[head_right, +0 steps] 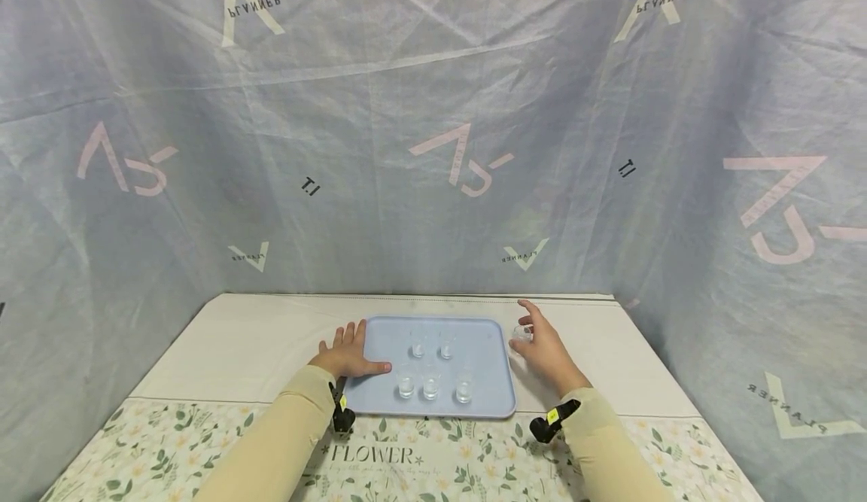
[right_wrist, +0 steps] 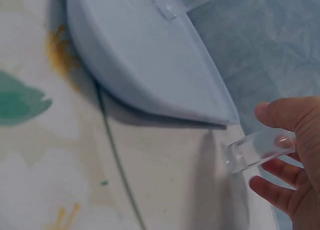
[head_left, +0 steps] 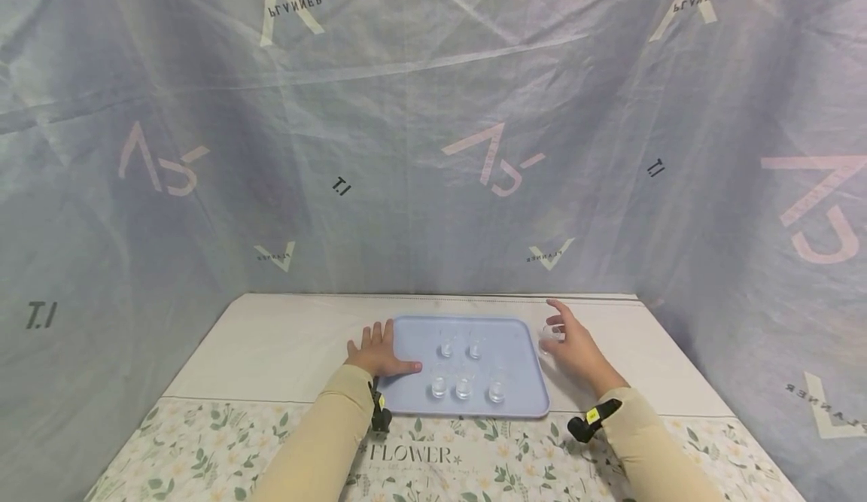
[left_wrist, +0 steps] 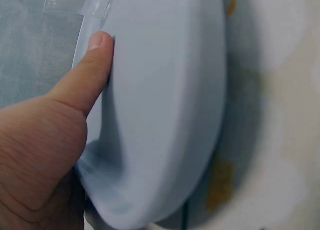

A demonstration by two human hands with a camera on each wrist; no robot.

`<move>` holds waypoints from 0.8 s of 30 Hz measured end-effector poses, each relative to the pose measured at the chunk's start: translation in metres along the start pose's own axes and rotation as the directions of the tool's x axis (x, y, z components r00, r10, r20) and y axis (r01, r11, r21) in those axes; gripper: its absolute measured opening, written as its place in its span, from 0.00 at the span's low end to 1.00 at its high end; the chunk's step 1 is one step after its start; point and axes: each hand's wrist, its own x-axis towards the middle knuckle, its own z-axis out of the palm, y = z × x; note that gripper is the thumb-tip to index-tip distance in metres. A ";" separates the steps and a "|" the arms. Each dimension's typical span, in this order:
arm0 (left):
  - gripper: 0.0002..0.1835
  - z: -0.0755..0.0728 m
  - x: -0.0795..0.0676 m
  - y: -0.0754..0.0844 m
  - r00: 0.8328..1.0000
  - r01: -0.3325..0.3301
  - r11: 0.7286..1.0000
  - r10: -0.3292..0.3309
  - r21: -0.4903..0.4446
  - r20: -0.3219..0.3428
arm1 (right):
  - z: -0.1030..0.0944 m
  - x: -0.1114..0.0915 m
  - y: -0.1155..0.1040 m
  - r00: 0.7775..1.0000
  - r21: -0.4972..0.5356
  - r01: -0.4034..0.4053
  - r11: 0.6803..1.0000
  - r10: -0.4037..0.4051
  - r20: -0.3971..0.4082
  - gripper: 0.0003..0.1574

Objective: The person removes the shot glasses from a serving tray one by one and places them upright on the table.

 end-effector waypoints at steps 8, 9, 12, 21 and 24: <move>0.73 0.005 0.005 -0.003 1.000 0.001 1.000 -0.001 0.008 -0.016 | -0.010 0.002 -0.016 0.999 -0.071 0.039 0.997 -0.039 -0.011 0.54; 0.73 0.006 0.006 -0.003 1.000 0.002 1.000 -0.002 0.012 -0.014 | -0.011 0.001 -0.018 0.999 -0.076 0.044 0.996 -0.045 -0.015 0.54; 0.73 0.008 0.007 -0.004 1.000 0.002 1.000 -0.002 0.011 -0.006 | -0.012 0.000 -0.026 0.997 -0.089 0.071 0.994 -0.074 -0.027 0.53; 0.73 0.003 0.004 -0.002 1.000 0.005 1.000 -0.005 0.003 -0.003 | -0.009 -0.003 -0.051 0.981 -0.062 0.185 0.981 -0.188 -0.050 0.52; 0.73 0.002 0.003 -0.001 1.000 0.004 1.000 -0.004 -0.002 0.001 | -0.007 -0.005 -0.058 0.977 -0.047 0.206 0.977 -0.208 -0.045 0.51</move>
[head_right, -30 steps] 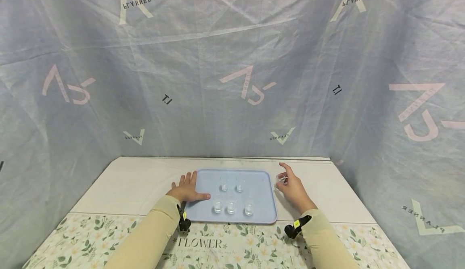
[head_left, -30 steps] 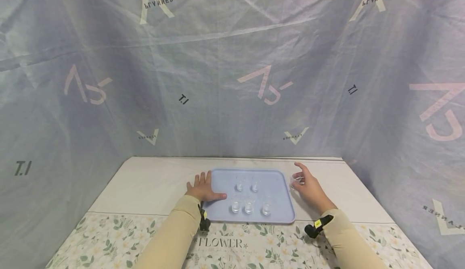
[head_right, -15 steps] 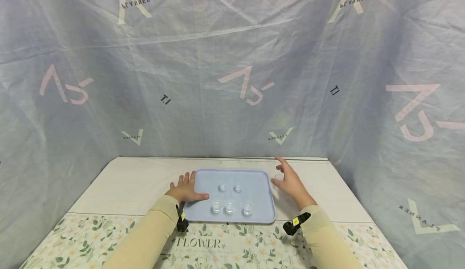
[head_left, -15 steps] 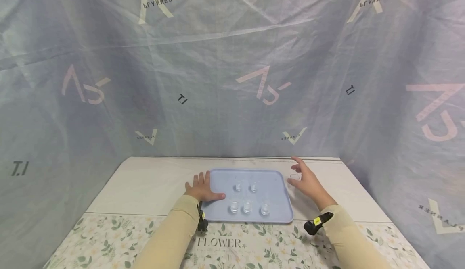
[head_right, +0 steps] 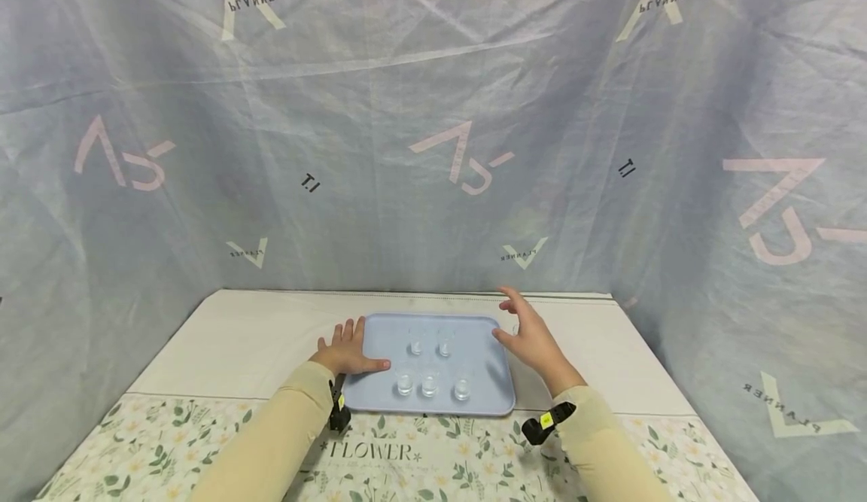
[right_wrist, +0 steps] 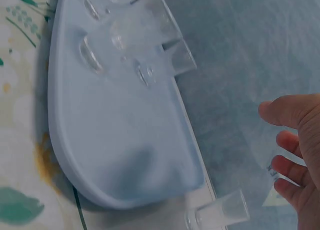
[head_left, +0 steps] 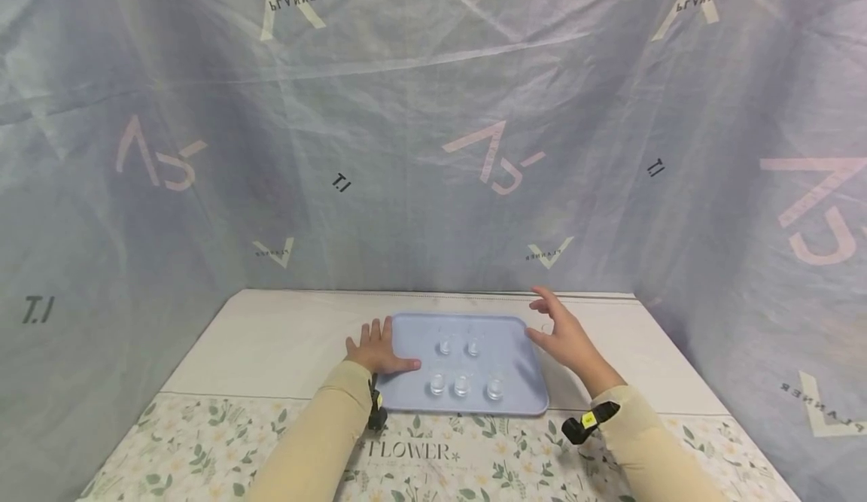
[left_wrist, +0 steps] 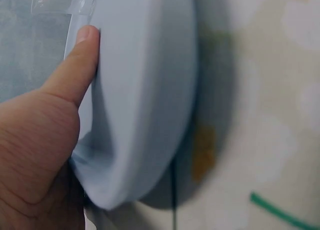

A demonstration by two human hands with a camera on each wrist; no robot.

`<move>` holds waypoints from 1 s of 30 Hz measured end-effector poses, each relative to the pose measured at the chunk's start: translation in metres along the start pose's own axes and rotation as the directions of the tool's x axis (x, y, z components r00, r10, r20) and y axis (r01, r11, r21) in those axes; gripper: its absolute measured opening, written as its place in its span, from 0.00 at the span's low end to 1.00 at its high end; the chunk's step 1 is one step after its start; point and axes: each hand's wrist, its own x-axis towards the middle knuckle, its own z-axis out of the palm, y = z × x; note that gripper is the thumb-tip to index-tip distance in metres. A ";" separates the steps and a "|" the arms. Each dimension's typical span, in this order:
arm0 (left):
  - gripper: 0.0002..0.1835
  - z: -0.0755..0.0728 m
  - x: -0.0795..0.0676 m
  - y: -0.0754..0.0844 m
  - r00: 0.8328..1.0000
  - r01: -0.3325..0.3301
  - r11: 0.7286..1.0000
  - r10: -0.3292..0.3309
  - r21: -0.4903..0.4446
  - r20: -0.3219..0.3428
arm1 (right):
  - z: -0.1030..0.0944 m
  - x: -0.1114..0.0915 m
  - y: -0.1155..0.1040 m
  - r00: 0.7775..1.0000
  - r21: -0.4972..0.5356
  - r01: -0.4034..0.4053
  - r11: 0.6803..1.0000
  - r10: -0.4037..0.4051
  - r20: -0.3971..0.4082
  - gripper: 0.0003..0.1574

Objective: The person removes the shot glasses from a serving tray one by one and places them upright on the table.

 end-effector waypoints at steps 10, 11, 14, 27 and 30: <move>0.72 0.001 0.000 -0.001 1.000 0.011 1.000 -0.011 0.010 0.010 | 0.007 -0.006 -0.023 0.999 0.046 0.044 0.998 -0.044 -0.008 0.50; 0.72 0.001 0.000 -0.002 1.000 0.009 1.000 -0.009 0.004 0.006 | 0.008 -0.007 -0.025 0.999 0.054 0.043 0.998 -0.042 -0.010 0.50; 0.72 0.000 -0.001 -0.001 1.000 0.001 1.000 -0.001 -0.009 0.002 | 0.009 -0.009 -0.028 0.999 0.100 0.046 0.994 -0.044 -0.018 0.49; 0.72 -0.003 -0.002 0.001 1.000 -0.001 1.000 0.001 0.006 -0.001 | 0.020 -0.031 -0.051 0.998 0.315 0.028 0.949 -0.042 0.037 0.46; 0.72 -0.001 -0.003 0.001 1.000 0.001 1.000 -0.001 0.004 0.000 | 0.023 -0.040 -0.053 0.997 0.350 0.038 0.936 -0.061 0.056 0.46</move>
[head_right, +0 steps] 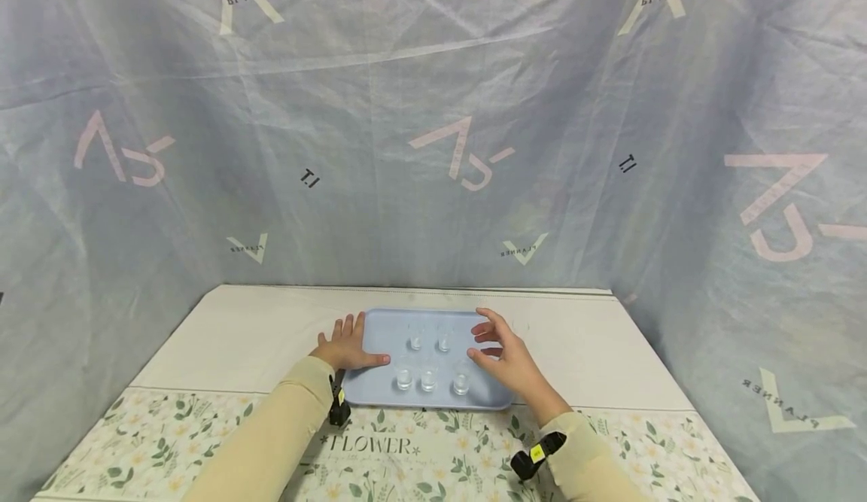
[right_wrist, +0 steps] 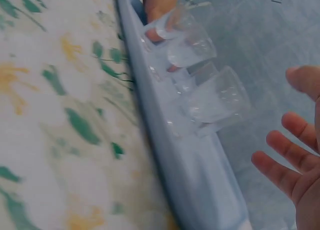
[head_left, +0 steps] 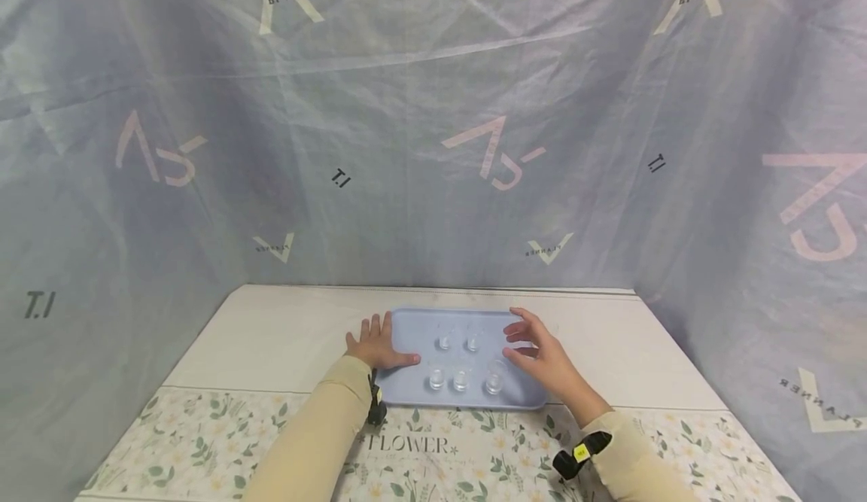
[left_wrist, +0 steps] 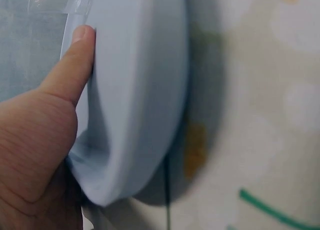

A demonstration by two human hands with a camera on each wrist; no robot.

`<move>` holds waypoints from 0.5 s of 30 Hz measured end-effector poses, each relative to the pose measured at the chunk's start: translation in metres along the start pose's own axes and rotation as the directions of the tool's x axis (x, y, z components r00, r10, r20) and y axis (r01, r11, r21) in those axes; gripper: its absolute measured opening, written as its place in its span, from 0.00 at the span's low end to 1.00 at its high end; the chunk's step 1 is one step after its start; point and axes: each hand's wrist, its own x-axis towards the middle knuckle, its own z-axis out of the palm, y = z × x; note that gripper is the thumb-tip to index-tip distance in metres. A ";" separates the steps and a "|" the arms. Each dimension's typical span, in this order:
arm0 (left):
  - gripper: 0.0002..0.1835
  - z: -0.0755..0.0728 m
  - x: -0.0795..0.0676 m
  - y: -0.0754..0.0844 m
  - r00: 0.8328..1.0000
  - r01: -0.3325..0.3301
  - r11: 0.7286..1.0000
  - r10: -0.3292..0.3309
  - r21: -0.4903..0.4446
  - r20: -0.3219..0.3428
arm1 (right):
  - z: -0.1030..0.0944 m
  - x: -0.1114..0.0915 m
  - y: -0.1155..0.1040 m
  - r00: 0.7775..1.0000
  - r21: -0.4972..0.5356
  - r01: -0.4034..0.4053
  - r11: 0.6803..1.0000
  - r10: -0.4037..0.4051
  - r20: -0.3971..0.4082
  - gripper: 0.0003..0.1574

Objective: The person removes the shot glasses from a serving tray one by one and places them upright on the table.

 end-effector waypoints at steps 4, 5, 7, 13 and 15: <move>0.73 0.002 0.001 -0.001 1.000 0.004 1.000 -0.004 -0.001 0.007 | 0.008 -0.008 0.019 0.999 0.058 0.051 0.997 -0.052 0.018 0.47; 0.73 0.003 0.002 -0.001 1.000 0.007 1.000 -0.007 0.002 0.011 | 0.009 -0.009 0.025 0.998 0.075 0.063 0.995 -0.065 0.022 0.48; 0.73 0.003 0.003 -0.001 1.000 0.009 1.000 -0.009 0.006 0.013 | 0.012 -0.011 0.035 0.997 0.096 0.070 0.993 -0.074 0.035 0.49; 0.73 0.002 0.006 -0.002 1.000 0.008 1.000 -0.008 0.009 0.007 | 0.016 -0.014 0.042 0.995 0.124 0.052 0.991 -0.062 0.077 0.51; 0.73 0.002 0.006 -0.003 1.000 0.007 1.000 -0.007 0.013 0.003 | 0.019 -0.014 0.042 0.993 0.134 0.049 0.990 -0.062 0.098 0.52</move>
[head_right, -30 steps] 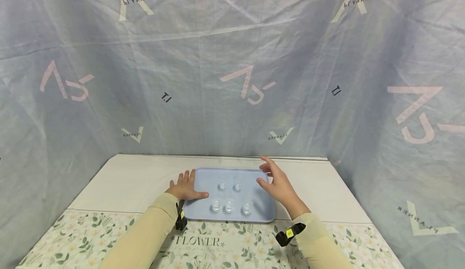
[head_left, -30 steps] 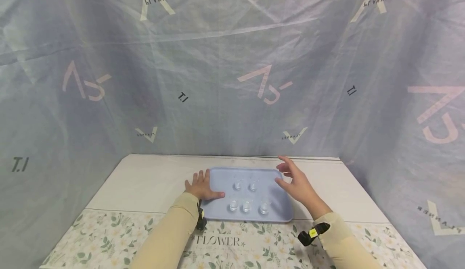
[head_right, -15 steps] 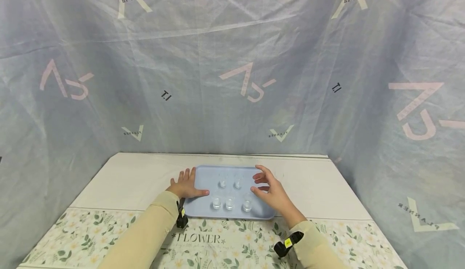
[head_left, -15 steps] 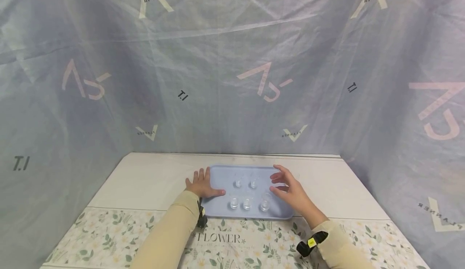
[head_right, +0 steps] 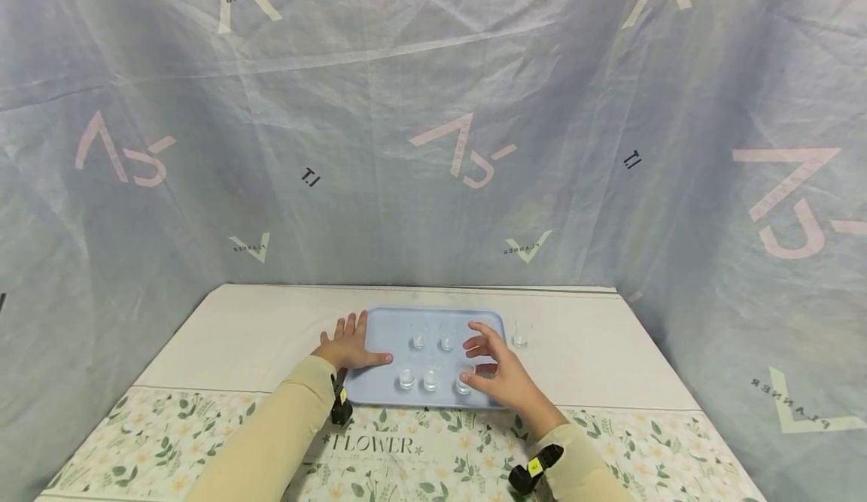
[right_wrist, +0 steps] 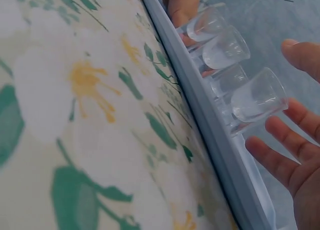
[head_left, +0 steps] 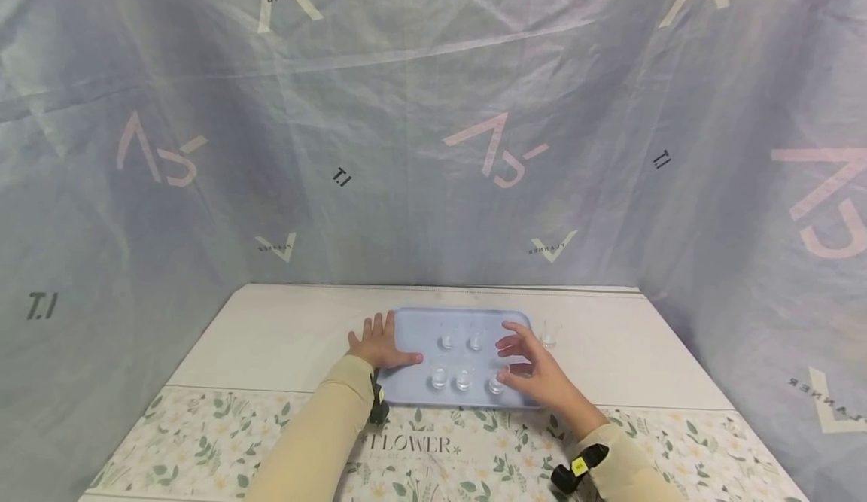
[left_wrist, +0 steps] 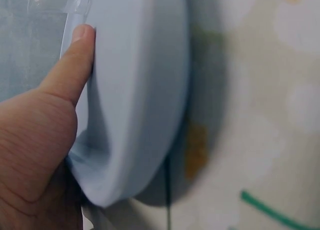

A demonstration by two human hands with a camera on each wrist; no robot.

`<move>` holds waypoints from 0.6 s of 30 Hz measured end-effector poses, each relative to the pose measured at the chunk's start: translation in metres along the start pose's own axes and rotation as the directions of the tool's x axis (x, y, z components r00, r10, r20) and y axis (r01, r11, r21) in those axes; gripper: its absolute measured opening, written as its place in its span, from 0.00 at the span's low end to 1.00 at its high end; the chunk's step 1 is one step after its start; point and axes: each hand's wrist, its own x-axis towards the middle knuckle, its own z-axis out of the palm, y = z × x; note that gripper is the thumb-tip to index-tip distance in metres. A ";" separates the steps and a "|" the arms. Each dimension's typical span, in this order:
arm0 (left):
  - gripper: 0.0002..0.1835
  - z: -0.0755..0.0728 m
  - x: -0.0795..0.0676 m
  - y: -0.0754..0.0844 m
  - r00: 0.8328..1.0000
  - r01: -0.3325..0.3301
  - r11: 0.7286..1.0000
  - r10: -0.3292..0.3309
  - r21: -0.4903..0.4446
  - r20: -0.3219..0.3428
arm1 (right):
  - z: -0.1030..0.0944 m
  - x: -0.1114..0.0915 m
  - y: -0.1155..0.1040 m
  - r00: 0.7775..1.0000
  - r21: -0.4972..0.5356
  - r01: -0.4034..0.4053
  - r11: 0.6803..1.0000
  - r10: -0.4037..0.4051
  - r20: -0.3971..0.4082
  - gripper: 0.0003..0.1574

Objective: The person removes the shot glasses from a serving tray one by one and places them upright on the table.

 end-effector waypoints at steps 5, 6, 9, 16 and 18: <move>0.72 -0.002 -0.003 0.001 1.000 -0.003 1.000 0.003 0.007 -0.010 | 0.005 -0.001 0.000 1.000 -0.005 -0.002 1.000 0.002 0.029 0.53; 0.72 -0.002 -0.003 0.002 1.000 -0.004 1.000 0.004 0.007 -0.012 | 0.006 -0.002 0.001 1.000 -0.012 -0.010 1.000 0.010 0.027 0.54; 0.72 -0.002 -0.004 0.002 1.000 -0.005 1.000 0.005 0.004 -0.016 | 0.007 -0.003 0.000 0.999 -0.028 -0.028 0.999 0.029 0.019 0.53; 0.71 -0.001 -0.003 0.002 1.000 -0.006 1.000 0.006 -0.002 -0.014 | 0.009 -0.004 0.000 0.999 -0.037 -0.042 0.998 0.042 0.017 0.51; 0.71 -0.001 -0.004 0.002 1.000 -0.007 1.000 0.007 -0.002 -0.014 | 0.009 -0.004 0.000 0.999 -0.040 -0.048 0.998 0.049 0.016 0.51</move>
